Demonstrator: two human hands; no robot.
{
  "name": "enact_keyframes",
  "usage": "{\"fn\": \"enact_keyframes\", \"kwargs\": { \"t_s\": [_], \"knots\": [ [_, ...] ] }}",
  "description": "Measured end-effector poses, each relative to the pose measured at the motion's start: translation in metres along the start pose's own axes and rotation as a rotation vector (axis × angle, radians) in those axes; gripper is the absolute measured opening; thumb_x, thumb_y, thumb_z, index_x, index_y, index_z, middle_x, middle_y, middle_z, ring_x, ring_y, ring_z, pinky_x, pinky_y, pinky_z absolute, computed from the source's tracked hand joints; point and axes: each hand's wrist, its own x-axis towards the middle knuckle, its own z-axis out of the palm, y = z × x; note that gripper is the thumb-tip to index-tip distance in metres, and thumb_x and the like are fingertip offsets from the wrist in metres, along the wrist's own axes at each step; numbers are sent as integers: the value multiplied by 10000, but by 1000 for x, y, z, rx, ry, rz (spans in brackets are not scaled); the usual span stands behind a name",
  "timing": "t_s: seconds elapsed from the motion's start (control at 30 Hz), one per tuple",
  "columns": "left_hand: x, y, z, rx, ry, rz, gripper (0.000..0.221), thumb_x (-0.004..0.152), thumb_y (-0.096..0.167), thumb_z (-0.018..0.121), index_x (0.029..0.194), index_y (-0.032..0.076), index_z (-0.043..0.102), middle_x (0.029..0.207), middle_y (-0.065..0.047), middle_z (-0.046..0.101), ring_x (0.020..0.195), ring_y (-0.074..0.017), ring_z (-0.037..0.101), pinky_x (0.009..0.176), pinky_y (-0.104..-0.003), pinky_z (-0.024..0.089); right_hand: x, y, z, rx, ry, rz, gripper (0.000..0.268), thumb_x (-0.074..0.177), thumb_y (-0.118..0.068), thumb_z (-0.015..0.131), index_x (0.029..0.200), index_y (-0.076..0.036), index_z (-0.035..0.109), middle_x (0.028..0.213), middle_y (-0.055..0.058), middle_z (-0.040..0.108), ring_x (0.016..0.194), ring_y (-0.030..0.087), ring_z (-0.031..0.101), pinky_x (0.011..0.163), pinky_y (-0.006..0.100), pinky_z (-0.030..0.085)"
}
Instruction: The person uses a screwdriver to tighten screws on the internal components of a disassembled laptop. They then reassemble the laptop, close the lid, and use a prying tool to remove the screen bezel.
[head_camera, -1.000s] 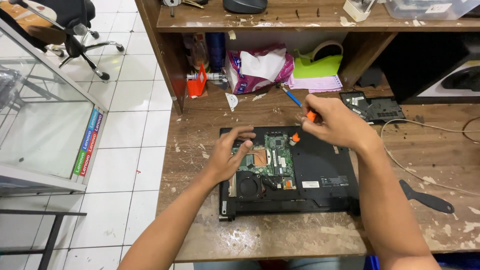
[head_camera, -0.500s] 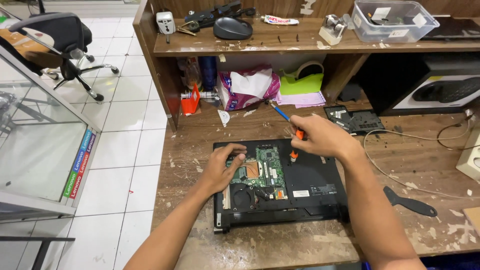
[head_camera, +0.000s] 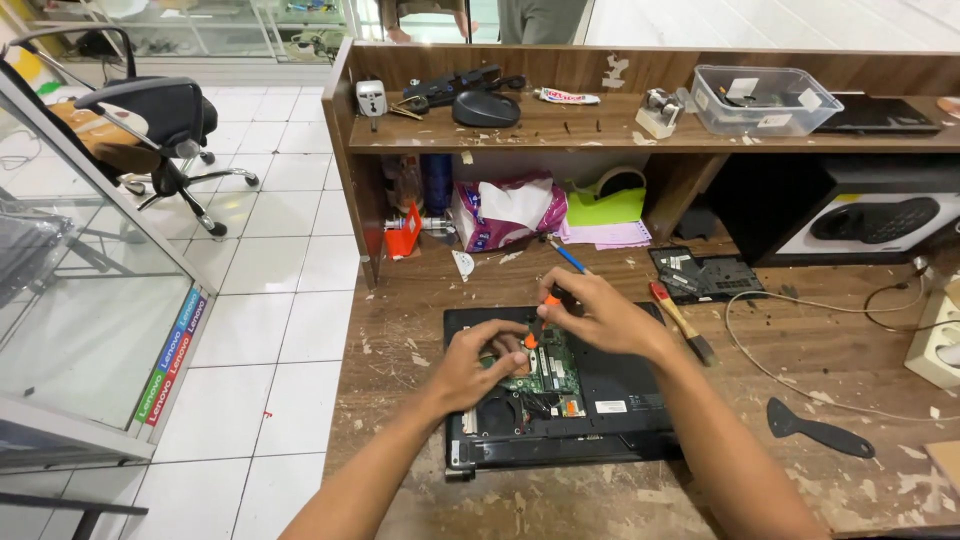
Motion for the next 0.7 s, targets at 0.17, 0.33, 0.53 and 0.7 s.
{"fn": "enact_keyframes", "kwargs": {
  "t_s": [0.17, 0.33, 0.53, 0.7],
  "knots": [
    [2, 0, -1, 103, 64, 56, 444, 955, 342, 879, 1194, -6, 743, 873, -131, 649, 771, -272, 722, 740, -405, 611, 0, 27, 21, 107, 59, 7, 130, 1050, -190, 711, 1116, -82, 681, 711, 109, 683, 652, 232, 655, 647, 386, 561],
    [1, 9, -1, 169, 129, 61, 426, 921, 360, 914, 991, -1, 700, 843, -86, 490, 750, -283, 655, 712, -390, 573, -9, 54, 43, 258, 106, 33, 137, 1044, -184, 732, 1107, -69, 690, 654, 76, 705, 579, 189, 685, 598, 352, 573],
    [-1, 24, -6, 253, 13, 36, 395, 1071, 361, 747, 894, 28, 628, 819, -97, 510, 744, -295, 636, 702, -366, 516, -21, 56, 60, 446, 134, 55, 196, 1014, -73, 740, 1185, 11, 696, 809, 153, 730, 567, 197, 752, 589, 353, 631],
    [-5, 47, -15, 302, -51, -40, 368, 1148, 322, 614, 934, 22, 617, 792, -125, 551, 746, -296, 648, 699, -364, 514, -35, 64, 62, 534, 217, 140, 538, 1045, -78, 669, 1566, -53, 538, 1081, 178, 742, 688, 228, 781, 689, 361, 614]
  ]
}}
